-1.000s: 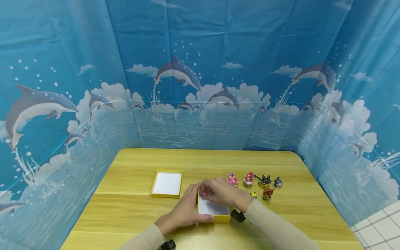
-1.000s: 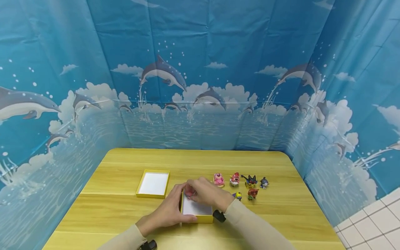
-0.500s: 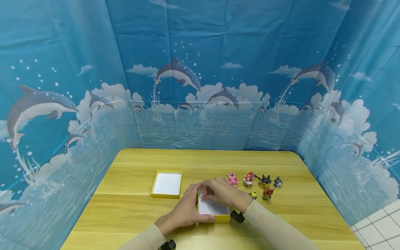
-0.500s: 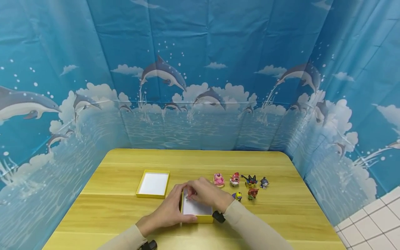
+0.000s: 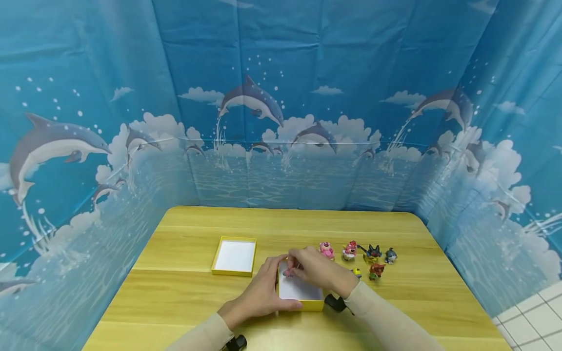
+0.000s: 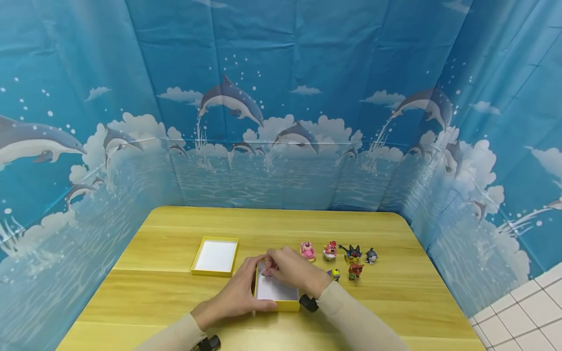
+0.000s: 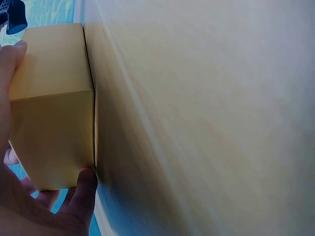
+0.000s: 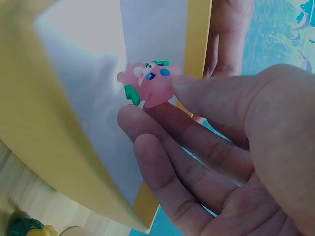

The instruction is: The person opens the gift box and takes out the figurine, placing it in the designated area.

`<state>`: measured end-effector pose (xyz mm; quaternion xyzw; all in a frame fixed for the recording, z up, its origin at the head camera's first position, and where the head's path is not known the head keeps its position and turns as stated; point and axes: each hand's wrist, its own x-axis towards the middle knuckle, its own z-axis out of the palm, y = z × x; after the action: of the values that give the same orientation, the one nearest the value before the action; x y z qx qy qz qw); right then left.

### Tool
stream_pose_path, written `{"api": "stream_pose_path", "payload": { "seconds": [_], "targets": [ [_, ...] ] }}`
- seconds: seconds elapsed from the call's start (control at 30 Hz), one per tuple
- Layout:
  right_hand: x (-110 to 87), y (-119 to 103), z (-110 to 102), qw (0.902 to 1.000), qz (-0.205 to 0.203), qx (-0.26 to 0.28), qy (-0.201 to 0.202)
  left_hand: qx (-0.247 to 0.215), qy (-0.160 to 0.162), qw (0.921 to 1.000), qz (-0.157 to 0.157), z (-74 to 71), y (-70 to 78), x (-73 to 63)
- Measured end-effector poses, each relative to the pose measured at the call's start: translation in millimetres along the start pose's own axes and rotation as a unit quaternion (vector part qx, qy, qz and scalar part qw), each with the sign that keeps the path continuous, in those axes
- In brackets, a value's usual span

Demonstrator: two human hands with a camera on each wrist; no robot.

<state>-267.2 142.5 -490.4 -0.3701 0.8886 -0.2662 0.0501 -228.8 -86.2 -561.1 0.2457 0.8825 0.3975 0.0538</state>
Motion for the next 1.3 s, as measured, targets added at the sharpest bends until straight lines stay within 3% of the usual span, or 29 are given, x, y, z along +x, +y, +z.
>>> {"api": "stream_pose_path", "payload": {
  "seconds": [0.2, 0.47, 0.97, 1.3],
  "targets": [
    [-4.5, -1, -3, 0.9997, 0.006, -0.016, 0.015, 0.008, -0.001, 1.0, -0.001, 0.1, 0.8, 2.1],
    [-12.7, -1, -8, 0.9992, 0.019, 0.024, 0.026, 0.006, -0.005, 1.0, -0.001, 0.0, 0.8, 2.4],
    [-29.2, -4, -21, 0.9974, 0.022, 0.032, 0.06, 0.008, 0.001, 1.0, -0.005, 0.6, 0.6, 0.1],
    [-39.1, -2, -34, 0.9954, 0.053, 0.047, 0.065, 0.007, -0.002, 1.0, -0.006, 1.0, -1.0, 0.8]
  ]
}}
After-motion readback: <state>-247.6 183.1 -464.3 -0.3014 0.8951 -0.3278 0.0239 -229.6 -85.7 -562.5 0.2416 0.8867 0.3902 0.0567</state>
